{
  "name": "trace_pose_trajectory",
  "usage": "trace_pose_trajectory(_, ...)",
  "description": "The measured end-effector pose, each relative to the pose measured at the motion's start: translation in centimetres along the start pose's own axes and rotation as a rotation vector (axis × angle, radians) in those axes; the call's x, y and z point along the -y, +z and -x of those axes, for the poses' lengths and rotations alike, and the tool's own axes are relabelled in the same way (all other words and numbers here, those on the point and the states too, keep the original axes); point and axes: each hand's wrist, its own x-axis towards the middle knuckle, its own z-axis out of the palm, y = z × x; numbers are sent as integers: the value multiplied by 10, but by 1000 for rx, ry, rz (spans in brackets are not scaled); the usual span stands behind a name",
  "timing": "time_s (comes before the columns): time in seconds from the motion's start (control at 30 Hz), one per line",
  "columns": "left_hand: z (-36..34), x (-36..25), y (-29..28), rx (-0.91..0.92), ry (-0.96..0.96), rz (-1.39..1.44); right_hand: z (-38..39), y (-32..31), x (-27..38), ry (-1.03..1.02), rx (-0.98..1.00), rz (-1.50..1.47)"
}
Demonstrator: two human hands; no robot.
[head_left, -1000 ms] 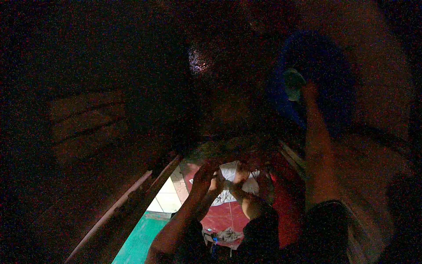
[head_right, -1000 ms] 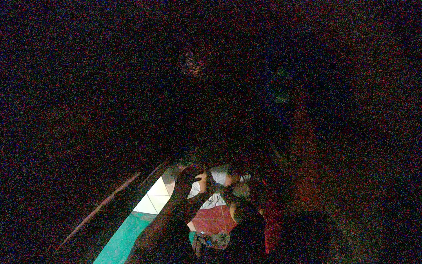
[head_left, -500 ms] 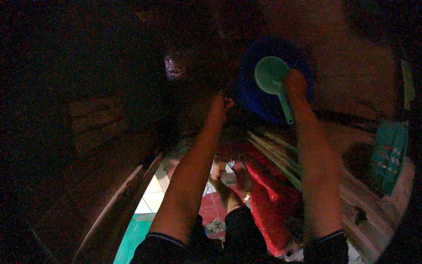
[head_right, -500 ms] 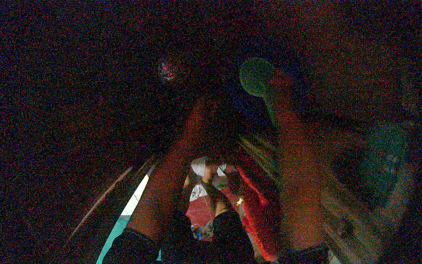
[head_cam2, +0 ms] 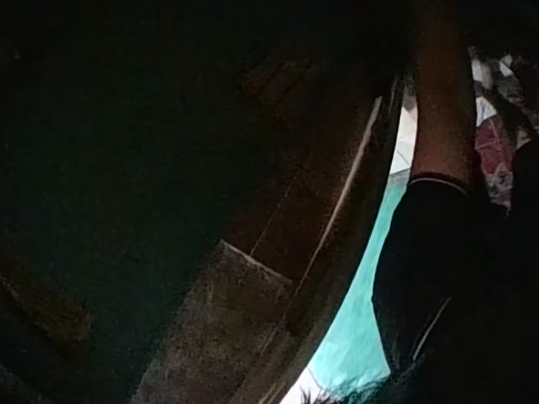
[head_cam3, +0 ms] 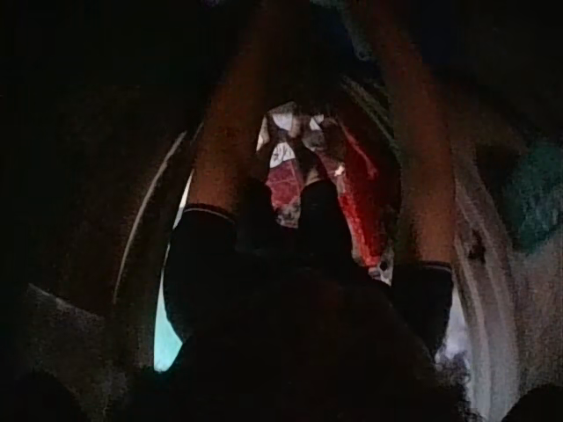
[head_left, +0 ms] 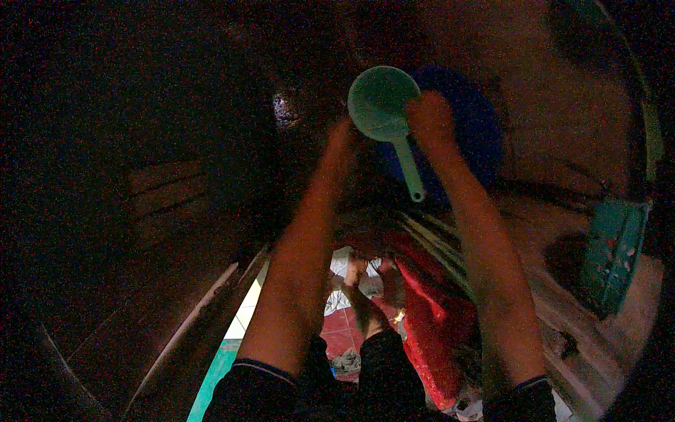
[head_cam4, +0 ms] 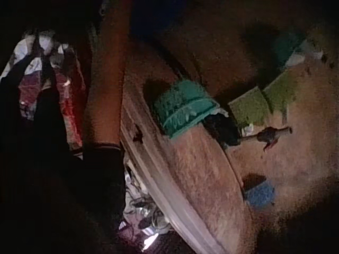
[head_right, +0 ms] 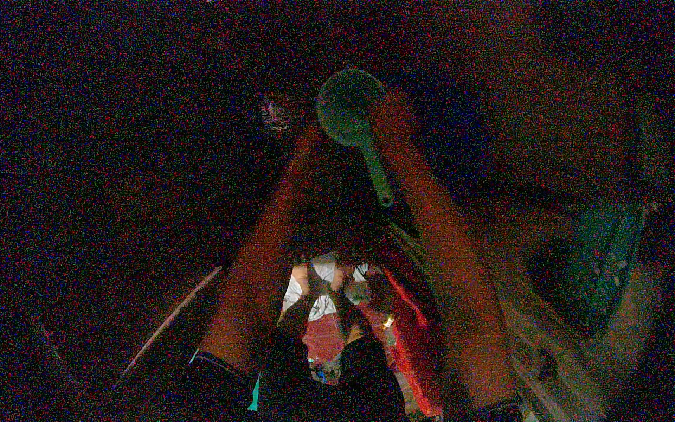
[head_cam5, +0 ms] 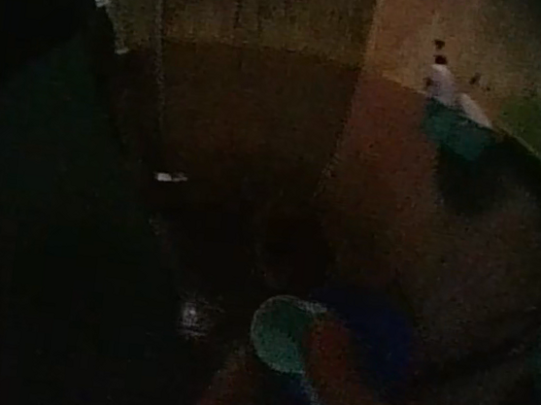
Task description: The person mixes a green liquid in a bucket with a trowel, walks inside a house, and then pours water into a container using a small cup.
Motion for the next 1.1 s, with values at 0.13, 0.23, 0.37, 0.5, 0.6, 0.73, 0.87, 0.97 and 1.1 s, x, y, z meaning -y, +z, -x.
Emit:
trace_pose_trajectory(0.13,62,0,7,34,-157,115,12,39,-26,207,-79,-254)
trace_pose_trajectory(0.23,89,-1,16,180,-210,103,26,77,-68,367,-14,-457)
trace_pose_trajectory(0.37,70,-4,-52,262,-98,-727,57,83,22,485,154,-955)
trace_pose_trajectory(0.5,88,29,-45,3,-103,-753,92,93,13,662,202,-1485)
trace_pose_trajectory(0.6,93,42,-92,-74,58,-689,94,142,40,777,288,-1892)
trace_pose_trajectory(0.73,120,44,-89,-178,519,-1017,85,193,37,762,269,-2117)
trace_pose_trajectory(0.87,156,21,-60,-297,280,-1209,86,205,38,652,333,-2184)
trace_pose_trajectory(0.97,174,-8,-67,-463,331,-1298,83,194,84,743,359,-2241)
trace_pose_trajectory(1.1,182,-22,-61,-355,472,-1306,73,178,90,779,372,-2206)
